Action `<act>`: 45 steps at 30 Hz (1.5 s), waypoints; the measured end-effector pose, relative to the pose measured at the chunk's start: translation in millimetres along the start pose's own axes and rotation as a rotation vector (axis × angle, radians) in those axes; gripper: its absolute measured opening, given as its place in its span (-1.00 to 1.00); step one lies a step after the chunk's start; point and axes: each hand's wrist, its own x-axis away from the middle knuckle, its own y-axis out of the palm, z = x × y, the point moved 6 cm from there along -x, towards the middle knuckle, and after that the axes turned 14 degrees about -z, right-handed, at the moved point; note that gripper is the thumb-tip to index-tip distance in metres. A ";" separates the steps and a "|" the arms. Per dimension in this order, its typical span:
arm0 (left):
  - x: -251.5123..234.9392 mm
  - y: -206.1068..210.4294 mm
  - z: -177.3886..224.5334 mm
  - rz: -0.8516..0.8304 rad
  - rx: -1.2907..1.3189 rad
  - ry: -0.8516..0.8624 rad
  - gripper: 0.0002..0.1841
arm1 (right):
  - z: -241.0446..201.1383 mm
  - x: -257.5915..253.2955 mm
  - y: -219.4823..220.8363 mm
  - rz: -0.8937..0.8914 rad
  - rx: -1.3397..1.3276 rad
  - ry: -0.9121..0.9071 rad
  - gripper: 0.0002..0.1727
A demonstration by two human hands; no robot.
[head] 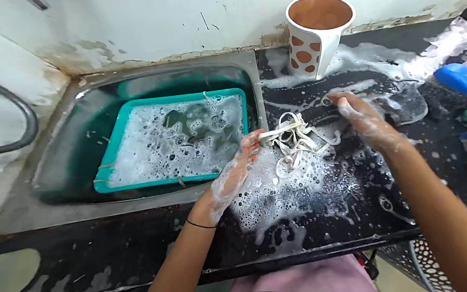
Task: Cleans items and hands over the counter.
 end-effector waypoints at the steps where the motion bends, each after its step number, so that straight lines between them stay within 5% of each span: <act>1: -3.6 0.7 0.5 0.006 -0.034 -0.001 -0.33 | 1.0 -4.1 10.9 0.020 0.016 -0.018 -0.24; 8: -52.9 1.7 2.3 0.148 -0.121 -0.018 -0.35 | -3.6 -5.7 50.5 0.169 -0.065 -0.084 -0.22; 11: -73.7 26.4 -12.2 0.166 -0.211 -0.029 -0.32 | -22.0 -7.0 108.2 0.367 -0.325 -0.021 -0.25; 14: -29.8 43.6 -53.4 0.221 0.073 -0.177 -0.68 | -75.9 -8.5 174.0 0.266 -0.858 -0.069 -0.35; 16: -3.0 34.6 -38.6 0.252 0.256 -0.358 -0.76 | -109.1 -4.4 200.9 0.098 -0.981 -0.050 -0.26; 19: 41.7 -12.3 -0.3 0.540 0.250 0.038 -0.66 | -142.3 0.6 229.2 -0.262 -0.957 -0.153 -0.18; 21: 91.3 -62.7 17.8 0.740 0.062 0.187 -0.67 | -154.3 -10.3 229.6 -0.418 -0.806 -0.197 -0.38; 25: 222.0 -142.0 9.6 1.077 -0.622 -0.081 -0.55 | -138.4 -76.0 228.5 -0.532 -0.072 -0.101 -0.76; 29: 265.1 -152.3 -7.2 0.780 -0.967 -0.394 -0.60 | -114.3 -166.8 265.7 -0.701 0.517 -0.006 -0.60; 33: 264.6 -134.9 -2.0 0.875 -1.104 -0.438 -0.35 | -55.1 -206.5 336.2 -0.741 0.691 0.310 -0.07; 36: 234.4 -135.1 25.2 0.946 -1.200 -0.317 -0.44 | -78.9 -199.7 407.4 -1.028 0.627 0.289 -0.41; 38: 212.5 -148.5 43.2 0.908 -1.147 -0.240 -0.51 | -104.0 -201.2 425.7 -1.115 0.312 0.201 -0.59; 41: 184.7 -185.2 69.3 0.771 -0.929 -0.196 -0.46 | -164.6 -205.8 398.0 -1.110 -0.272 0.116 -0.88; 44: 151.8 -217.5 79.0 0.551 -0.541 -0.112 -0.07 | -242.2 -201.1 332.5 -1.102 -0.422 -0.109 -0.89; 45: 135.3 -220.6 79.4 0.454 -0.417 -0.027 -0.07 | -262.8 -199.8 310.9 -1.081 -0.409 -0.175 -0.85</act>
